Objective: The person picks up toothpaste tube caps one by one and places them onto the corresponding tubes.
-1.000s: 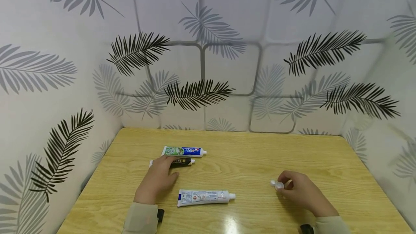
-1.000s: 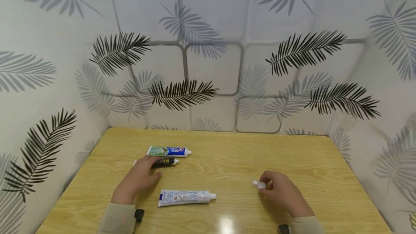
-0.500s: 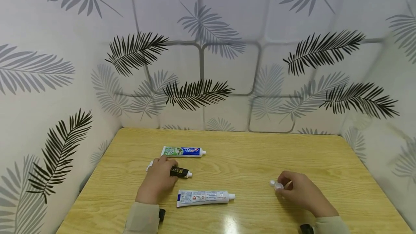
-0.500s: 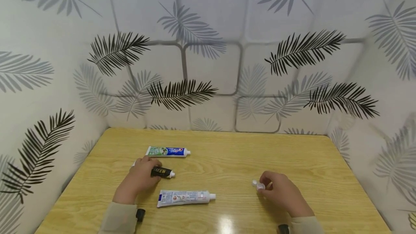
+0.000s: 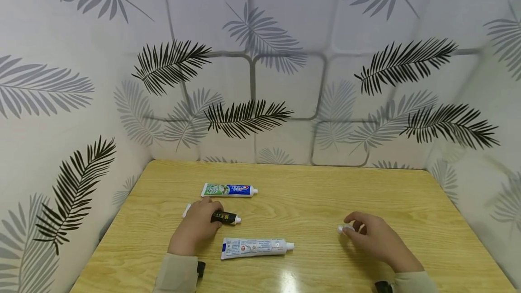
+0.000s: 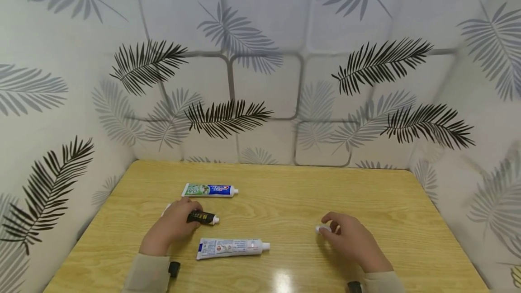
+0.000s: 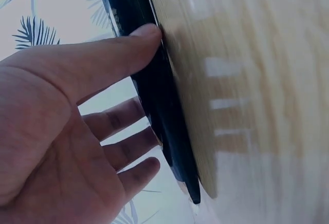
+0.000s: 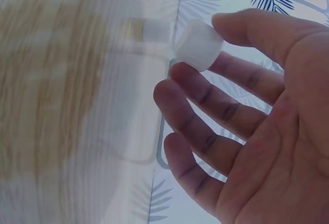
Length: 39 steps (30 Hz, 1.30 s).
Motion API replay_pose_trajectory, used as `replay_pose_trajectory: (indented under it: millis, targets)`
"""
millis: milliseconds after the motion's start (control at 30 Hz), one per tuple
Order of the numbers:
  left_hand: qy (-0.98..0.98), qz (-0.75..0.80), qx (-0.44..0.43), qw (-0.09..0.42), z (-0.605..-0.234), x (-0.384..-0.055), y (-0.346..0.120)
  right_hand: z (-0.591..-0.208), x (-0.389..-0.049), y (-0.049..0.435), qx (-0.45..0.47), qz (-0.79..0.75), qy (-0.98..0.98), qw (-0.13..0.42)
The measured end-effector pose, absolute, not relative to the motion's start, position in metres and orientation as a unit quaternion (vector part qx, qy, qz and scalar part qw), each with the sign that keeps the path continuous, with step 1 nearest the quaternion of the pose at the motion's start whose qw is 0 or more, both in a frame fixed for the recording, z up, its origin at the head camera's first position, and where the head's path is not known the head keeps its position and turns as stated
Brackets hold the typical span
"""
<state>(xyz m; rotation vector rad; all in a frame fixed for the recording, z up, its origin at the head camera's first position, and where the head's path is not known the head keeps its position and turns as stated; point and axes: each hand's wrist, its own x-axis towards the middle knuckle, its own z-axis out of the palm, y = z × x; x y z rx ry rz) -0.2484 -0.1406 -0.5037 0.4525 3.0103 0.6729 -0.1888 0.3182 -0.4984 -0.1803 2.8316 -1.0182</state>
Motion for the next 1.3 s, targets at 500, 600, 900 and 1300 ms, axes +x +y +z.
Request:
replay_pose_trajectory:
  millis: [500, 600, 900, 1300]
  targets:
    - [0.951, 0.259, 0.164, 0.031, -0.499, -0.250, -0.141, -0.486, -0.188, 0.307, -0.079, -0.367, 0.926, 0.028]
    - [0.943, 0.278, 0.183, 0.026, -0.495, -0.250, -0.139, -0.484, -0.187, 0.304, -0.087, -0.377, 0.922, 0.018]
    - [0.926, 0.310, 0.214, 0.005, -0.482, -0.245, -0.127, -0.482, -0.186, 0.300, -0.124, -0.370, 0.921, -0.013]
    - [0.914, 0.302, 0.271, -0.016, -0.475, -0.239, -0.111, -0.476, -0.179, 0.290, -0.114, -0.371, 0.920, -0.052]
